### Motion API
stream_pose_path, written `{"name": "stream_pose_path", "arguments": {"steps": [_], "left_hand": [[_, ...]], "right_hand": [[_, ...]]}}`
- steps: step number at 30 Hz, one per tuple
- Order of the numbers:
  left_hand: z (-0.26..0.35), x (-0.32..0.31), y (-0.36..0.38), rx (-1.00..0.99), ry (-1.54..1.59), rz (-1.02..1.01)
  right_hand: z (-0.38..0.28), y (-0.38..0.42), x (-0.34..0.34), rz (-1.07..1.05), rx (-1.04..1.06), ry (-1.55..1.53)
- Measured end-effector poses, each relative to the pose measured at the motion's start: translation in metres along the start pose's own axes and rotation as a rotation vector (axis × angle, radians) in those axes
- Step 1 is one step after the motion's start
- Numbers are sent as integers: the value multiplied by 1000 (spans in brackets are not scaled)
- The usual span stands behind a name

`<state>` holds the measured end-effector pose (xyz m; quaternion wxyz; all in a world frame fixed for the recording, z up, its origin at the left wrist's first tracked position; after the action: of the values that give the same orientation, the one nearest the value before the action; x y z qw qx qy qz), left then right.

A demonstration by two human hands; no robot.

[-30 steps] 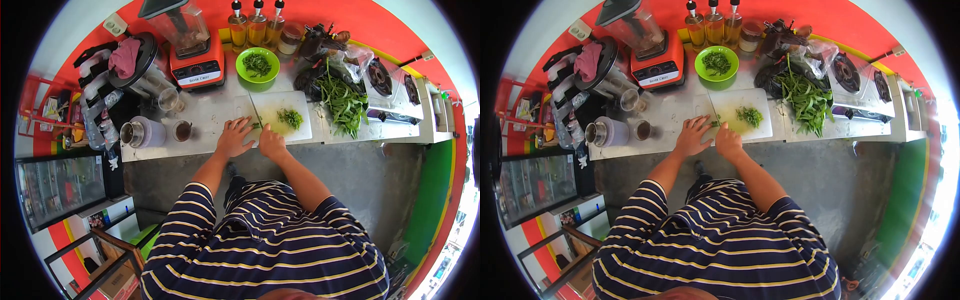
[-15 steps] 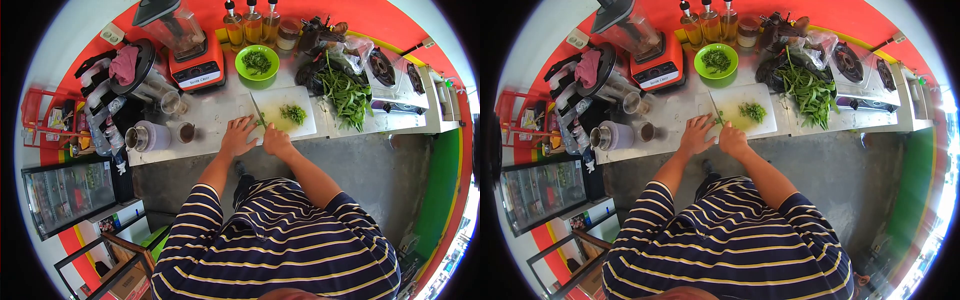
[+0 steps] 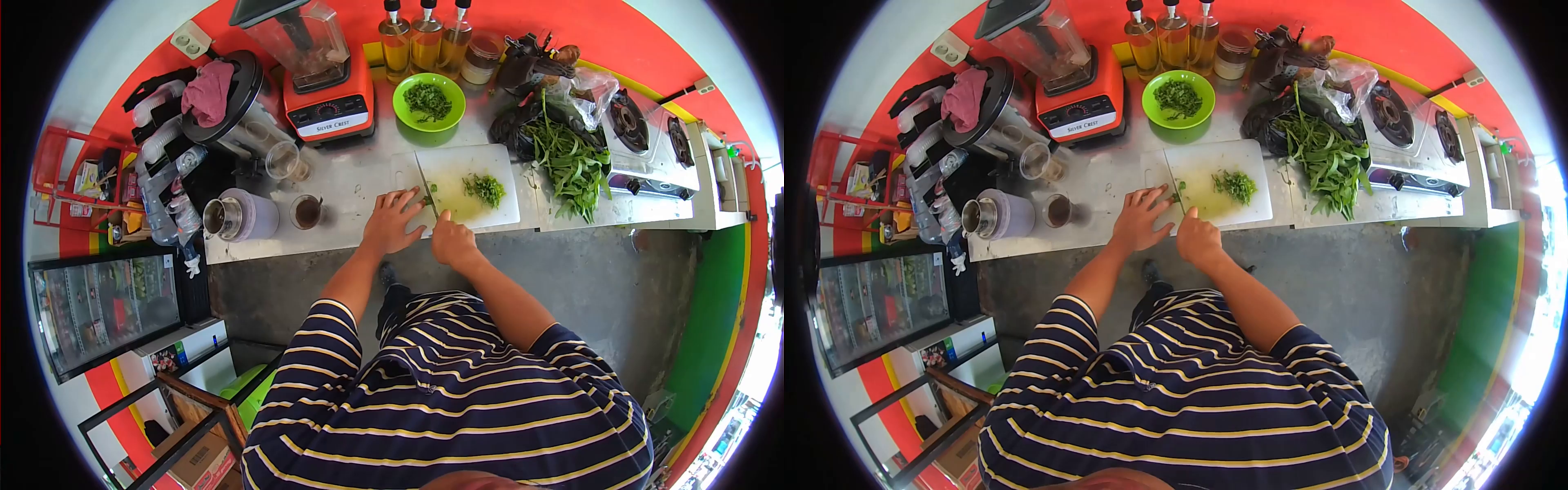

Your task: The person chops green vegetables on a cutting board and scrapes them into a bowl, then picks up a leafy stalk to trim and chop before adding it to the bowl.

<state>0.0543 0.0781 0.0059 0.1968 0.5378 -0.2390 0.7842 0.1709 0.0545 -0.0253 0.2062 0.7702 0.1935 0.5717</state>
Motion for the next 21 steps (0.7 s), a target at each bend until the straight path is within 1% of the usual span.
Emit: {"name": "stream_pose_path", "arguments": {"steps": [2, 5, 8, 12, 14, 17, 21], "left_hand": [[-1, 0, 0, -2, 13, -5], [-1, -2, 0, 3, 4, -4], [0, -1, 1, 5, 0, 2], [-3, 2, 1, 22, 20, 9], [-3, 1, 1, 6, 31, -6], [-1, 3, 1, 9, 12, 12], [-2, 2, 1, 21, 4, 13]], "right_hand": [[-1, 0, -5, 27, -11, 54], [-6, -12, 10, 22, 16, 12], [-8, -6, 23, 4, 26, 14], [-1, 5, 1, -19, -7, 62], [0, 2, -7, 21, -14, 63], [-5, -9, 10, 10, 4, 2], [-2, -8, 13, -26, 4, 15]]}}
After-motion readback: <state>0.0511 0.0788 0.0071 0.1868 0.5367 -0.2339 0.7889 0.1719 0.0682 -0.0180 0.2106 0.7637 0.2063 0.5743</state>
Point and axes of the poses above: each hand's wrist, its own y-axis away from the middle knuckle, its own x-axis out of the back of the hand, z = x × y, the point moved 10 cm from there along -y, towards the middle knuckle, and after that the axes turned 2 degrees about -y, right-handed, at the moved point
